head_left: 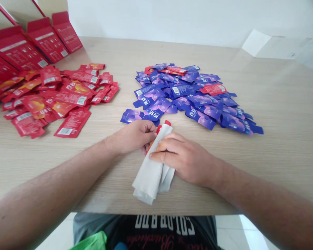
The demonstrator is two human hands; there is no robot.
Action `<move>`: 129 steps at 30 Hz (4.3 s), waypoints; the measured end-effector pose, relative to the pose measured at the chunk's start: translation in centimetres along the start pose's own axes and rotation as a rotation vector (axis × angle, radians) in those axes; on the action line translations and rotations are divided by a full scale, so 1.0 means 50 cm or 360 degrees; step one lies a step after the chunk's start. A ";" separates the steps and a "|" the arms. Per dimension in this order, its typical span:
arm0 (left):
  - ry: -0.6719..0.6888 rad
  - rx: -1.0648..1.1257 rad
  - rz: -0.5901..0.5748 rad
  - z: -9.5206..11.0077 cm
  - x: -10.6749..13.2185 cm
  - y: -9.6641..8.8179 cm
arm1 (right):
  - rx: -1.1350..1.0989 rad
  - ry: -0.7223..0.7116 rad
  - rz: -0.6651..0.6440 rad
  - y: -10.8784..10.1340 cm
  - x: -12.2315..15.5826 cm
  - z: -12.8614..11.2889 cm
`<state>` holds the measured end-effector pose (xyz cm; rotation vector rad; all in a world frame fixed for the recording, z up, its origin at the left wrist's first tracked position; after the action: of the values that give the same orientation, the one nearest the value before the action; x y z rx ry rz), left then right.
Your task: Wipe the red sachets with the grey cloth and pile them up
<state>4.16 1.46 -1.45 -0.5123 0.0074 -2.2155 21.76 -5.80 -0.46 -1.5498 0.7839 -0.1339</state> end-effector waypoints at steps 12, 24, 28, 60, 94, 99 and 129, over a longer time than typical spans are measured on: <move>-0.0032 0.0041 -0.0340 -0.007 0.003 0.004 | -0.0115 0.0036 0.0125 -0.008 0.002 0.053; 0.0017 0.0398 0.0070 -0.009 -0.001 -0.011 | 0.0091 0.0145 -0.0165 -0.022 0.019 0.026; 0.0048 0.0424 0.0144 -0.005 -0.001 -0.008 | 0.0032 -0.0059 -0.0200 -0.014 0.012 -0.012; 0.0063 0.0062 -0.0147 -0.002 -0.001 0.003 | -0.0075 0.0210 0.0205 -0.016 0.015 0.090; 0.0611 -0.1081 0.0675 0.077 0.070 -0.020 | 0.0350 0.0706 0.0736 -0.102 0.039 0.113; 0.0810 -0.1439 0.0391 0.071 0.079 0.015 | 0.0388 0.0772 0.0792 -0.109 0.039 0.110; 0.0223 -0.1373 0.0216 0.012 0.027 0.024 | 0.0289 0.0685 0.0780 -0.103 0.043 0.106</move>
<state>4.49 -0.22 -0.64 -0.7765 1.0699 -2.0288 28.19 -2.90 2.62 -1.1298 1.4297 -0.1731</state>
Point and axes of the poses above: each hand's wrist, its own x-axis away from the middle knuckle, its own y-axis out of the palm, z = x × y, the point moved 3 cm from there along -x, towards the middle knuckle, and after that the axes turned 12 degrees about x, right-handed, at the moved point
